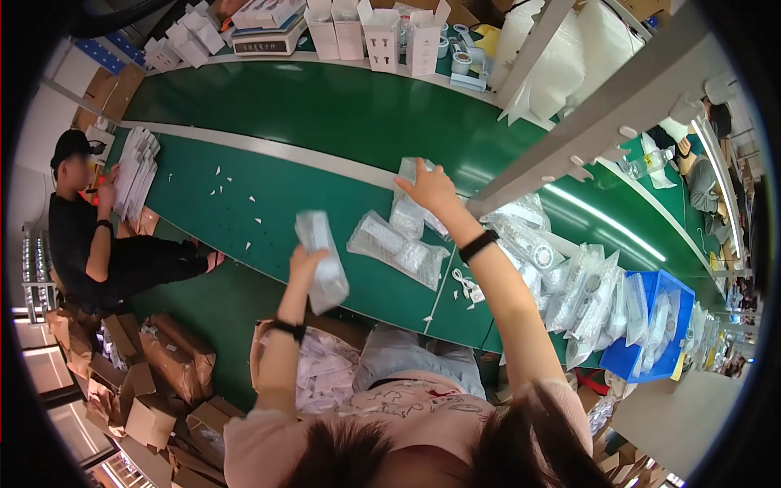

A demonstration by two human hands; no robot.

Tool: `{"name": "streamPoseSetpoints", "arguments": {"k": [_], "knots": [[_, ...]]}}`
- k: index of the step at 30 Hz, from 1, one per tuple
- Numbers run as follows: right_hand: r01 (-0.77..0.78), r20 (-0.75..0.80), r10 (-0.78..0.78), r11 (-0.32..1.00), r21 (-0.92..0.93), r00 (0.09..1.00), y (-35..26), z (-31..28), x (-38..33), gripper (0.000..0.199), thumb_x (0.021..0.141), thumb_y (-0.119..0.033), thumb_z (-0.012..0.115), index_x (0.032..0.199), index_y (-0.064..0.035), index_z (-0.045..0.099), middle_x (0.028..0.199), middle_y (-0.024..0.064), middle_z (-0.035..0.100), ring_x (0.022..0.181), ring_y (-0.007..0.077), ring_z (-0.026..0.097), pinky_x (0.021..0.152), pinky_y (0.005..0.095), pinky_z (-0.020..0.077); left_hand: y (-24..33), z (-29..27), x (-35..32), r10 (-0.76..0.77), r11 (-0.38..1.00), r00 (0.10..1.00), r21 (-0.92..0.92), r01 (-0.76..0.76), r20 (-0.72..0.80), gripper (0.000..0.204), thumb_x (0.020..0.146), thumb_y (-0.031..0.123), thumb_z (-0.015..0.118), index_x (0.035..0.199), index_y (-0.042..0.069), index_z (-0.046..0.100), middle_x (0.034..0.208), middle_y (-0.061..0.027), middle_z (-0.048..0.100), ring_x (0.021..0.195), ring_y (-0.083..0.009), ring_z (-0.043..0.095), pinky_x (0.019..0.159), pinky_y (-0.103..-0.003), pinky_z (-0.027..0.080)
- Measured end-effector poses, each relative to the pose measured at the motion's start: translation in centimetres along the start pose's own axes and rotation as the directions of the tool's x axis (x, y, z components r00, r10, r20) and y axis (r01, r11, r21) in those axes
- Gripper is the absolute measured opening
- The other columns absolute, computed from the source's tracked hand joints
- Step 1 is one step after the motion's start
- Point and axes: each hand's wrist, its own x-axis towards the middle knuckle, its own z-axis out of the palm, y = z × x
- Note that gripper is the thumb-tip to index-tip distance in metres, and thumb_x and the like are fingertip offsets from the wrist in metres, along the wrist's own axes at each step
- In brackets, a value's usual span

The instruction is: The person packs bubble-wrapped items into boxes with paper inserts, closes the lids, and sets them aside. Finally, they gather the remaining bubble-wrapped items from the table and place them into a blue bin.

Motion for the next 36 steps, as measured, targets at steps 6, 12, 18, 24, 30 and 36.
{"name": "streamPoseSetpoints", "arguments": {"k": [6,12,18,24,30,36], "knots": [[-0.077,0.075,0.075,0.997,0.023,0.994,0.8,7.9,3.8,0.089,0.064,-0.034,0.065,0.133,-0.014,0.013,0.102,0.0311,0.043,0.089,0.0436,0.051,0.076,0.0427,0.0452,-3.1,6.9,-5.9,-0.188,0.51,0.931,-0.779,0.365,0.314,0.038,0.073,0.008,0.057,0.109,0.001,0.047,0.102,-0.0093,0.055,0.094,-0.0229,0.053,0.081,-0.036,0.043],[0.357,0.078,-0.394,0.886,0.295,0.916,0.9,2.6,0.9,0.08,0.059,-0.02,0.063,0.13,-0.0151,0.025,0.103,0.0255,0.048,0.092,0.0379,0.051,0.08,0.04,0.0433,-3.0,10.1,-5.8,-0.147,0.225,0.932,-0.907,0.357,0.331,0.039,0.076,0.01,0.054,0.112,0.0,0.044,0.109,-0.0095,0.05,0.1,-0.024,0.049,0.087,-0.038,0.039],[-0.029,0.641,-0.4,0.835,0.55,0.655,6.6,7.4,-1.2,0.074,0.06,-0.024,0.06,0.126,-0.0031,0.032,0.117,0.0198,0.045,0.105,0.028,0.046,0.085,0.0352,0.0394,-3.4,11.6,-3.8,-0.055,0.277,0.905,-0.864,0.421,0.423,0.041,0.077,0.013,0.05,0.114,-0.001,0.042,0.111,-0.0102,0.05,0.103,-0.0258,0.048,0.088,-0.04,0.039],[-0.145,0.672,-0.488,0.74,0.657,0.556,3.9,2.4,-6.4,0.093,0.067,-0.043,0.064,0.132,0.0014,0.015,0.136,0.0181,0.02,0.126,0.024,0.018,0.102,0.0303,0.0181,-0.6,7.5,-6.8,-0.105,0.487,0.893,-0.761,0.43,0.437,0.05,0.071,0.011,0.051,0.117,-0.001,0.039,0.112,-0.0143,0.049,0.104,-0.0298,0.047,0.089,-0.042,0.039],[-0.342,0.512,-0.508,0.393,0.854,0.693,10.2,-0.3,-14.4,0.082,0.067,-0.023,0.068,0.13,-0.0019,0.02,0.128,0.0129,0.032,0.119,0.0192,0.029,0.097,0.0287,0.0249,5.4,8.9,-12.6,-0.119,0.636,0.851,-0.619,0.46,0.511,0.052,0.07,0.011,0.052,0.118,-0.001,0.037,0.112,-0.0155,0.047,0.104,-0.0304,0.047,0.089,-0.043,0.038],[-0.186,0.183,-0.263,0.013,0.982,0.947,18.2,-7.4,-26.1,0.075,0.07,-0.01,0.065,0.13,-0.0037,0.021,0.125,0.0102,0.035,0.118,0.0171,0.031,0.096,0.0281,0.0264,13.7,16.5,-18.8,-0.092,0.803,0.748,-0.395,0.446,0.657,0.053,0.069,0.01,0.053,0.118,-0.003,0.037,0.111,-0.0173,0.048,0.103,-0.0303,0.048,0.09,-0.042,0.038]]}}
